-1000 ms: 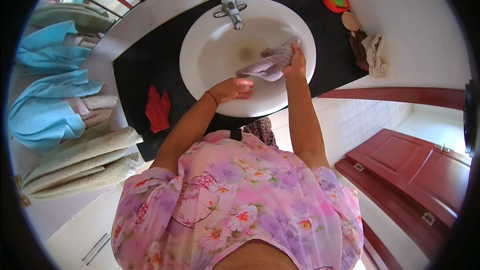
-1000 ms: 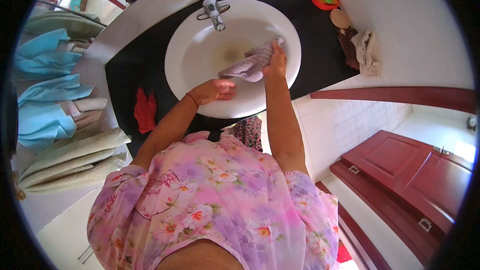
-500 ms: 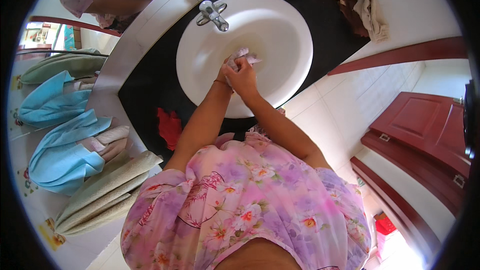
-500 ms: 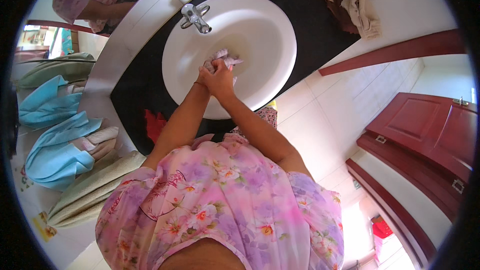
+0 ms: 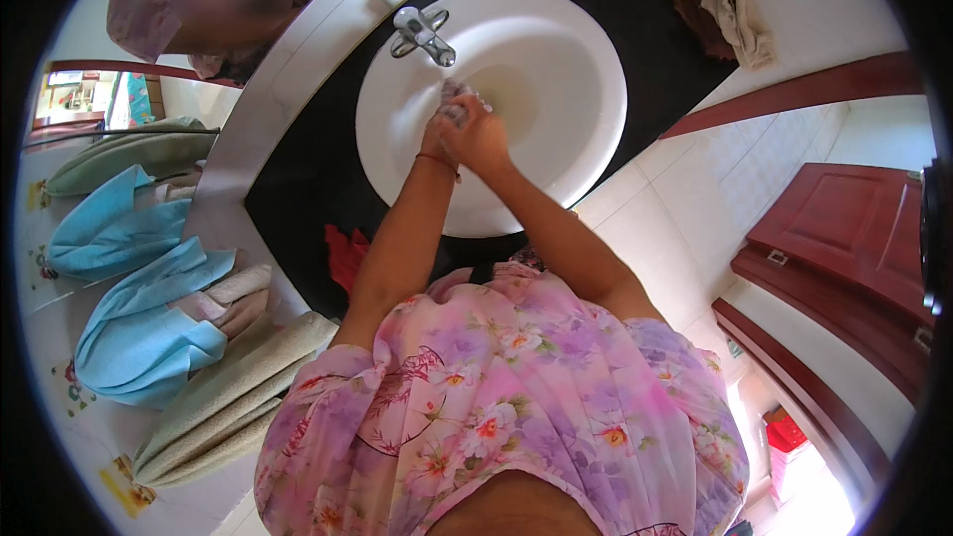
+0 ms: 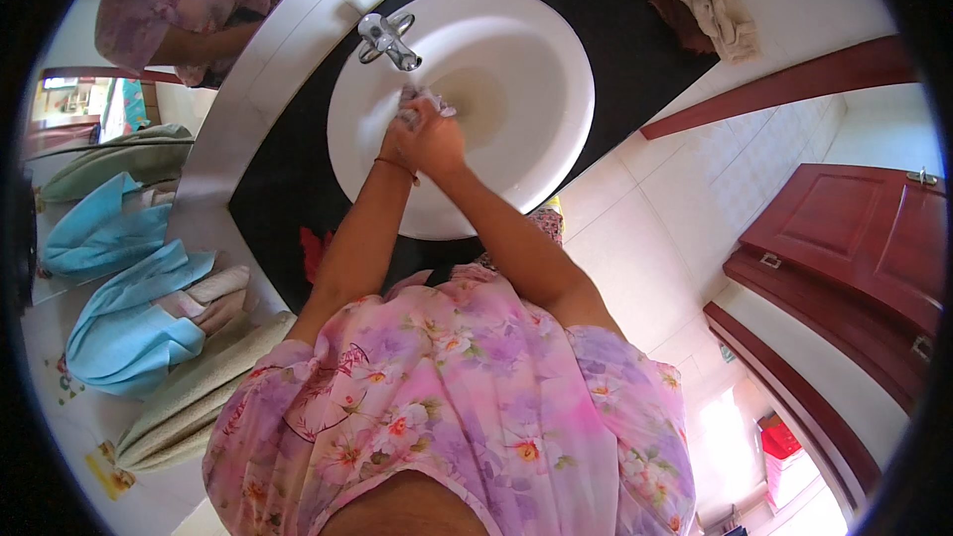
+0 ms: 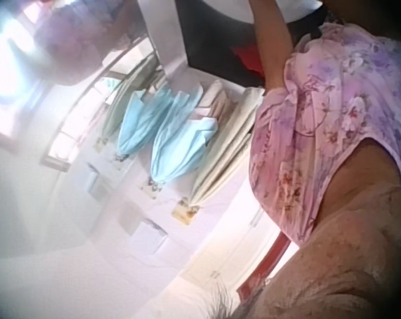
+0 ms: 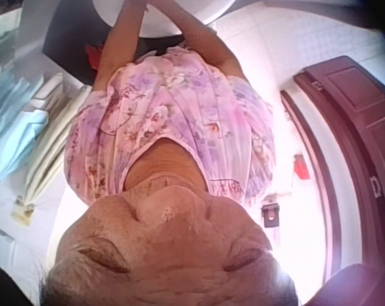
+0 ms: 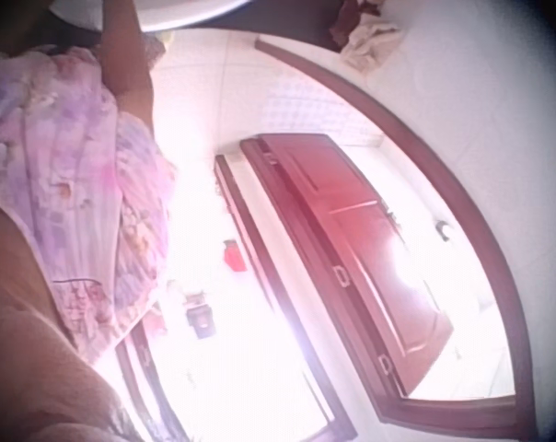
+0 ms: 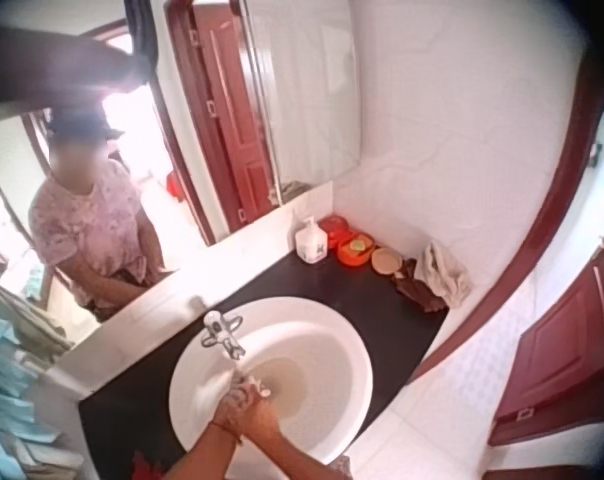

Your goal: The person wipes the floor with a cloth, picks up the cloth and a second smaller cloth, walks into a bathroom, and washes the primary cloth in a sink under running water while using a small green object.

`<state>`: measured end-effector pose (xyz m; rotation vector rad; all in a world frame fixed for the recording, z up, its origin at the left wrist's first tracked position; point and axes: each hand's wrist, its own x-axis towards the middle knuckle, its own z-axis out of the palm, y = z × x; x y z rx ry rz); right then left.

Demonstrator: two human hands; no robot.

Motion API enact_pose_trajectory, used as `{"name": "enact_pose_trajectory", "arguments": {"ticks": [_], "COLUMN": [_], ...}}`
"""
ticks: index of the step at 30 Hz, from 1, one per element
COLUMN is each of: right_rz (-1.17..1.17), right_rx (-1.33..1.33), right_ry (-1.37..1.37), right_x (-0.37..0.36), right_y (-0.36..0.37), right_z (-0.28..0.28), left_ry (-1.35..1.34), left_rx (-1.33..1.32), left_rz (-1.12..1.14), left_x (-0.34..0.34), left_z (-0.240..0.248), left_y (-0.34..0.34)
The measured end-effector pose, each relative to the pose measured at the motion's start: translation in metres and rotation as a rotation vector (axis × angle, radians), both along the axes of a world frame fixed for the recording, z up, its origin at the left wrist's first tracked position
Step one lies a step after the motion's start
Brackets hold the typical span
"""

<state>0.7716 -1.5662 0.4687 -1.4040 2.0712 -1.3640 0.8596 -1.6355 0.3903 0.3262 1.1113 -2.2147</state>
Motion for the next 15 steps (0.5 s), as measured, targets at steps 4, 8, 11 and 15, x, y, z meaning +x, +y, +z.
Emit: {"name": "enact_pose_trajectory", "arguments": {"ticks": [4,8,11,15], "right_rz": [-0.102,-0.169,-0.022,0.039], "right_rx": [0.272,0.281,0.038,-0.096], "right_ry": [-0.225,-0.225,-0.14,-0.102], "right_x": [-0.049,-0.03,0.018,0.029], "right_y": [-0.035,-0.018,0.001,0.008], "right_z": [-0.027,-0.02,-0.054,-0.02], "left_ry": [-1.001,-0.771,-0.552,-0.962], "left_rx": [-0.866,-0.93,-1.084,-1.104], "left_rz": [-0.351,-0.346,-0.288,-0.368], "left_x": [-0.027,-0.019,-0.002,0.021], "left_z": [0.029,0.026,0.011,0.006], "left_y": [0.023,0.022,0.016,0.012]}}
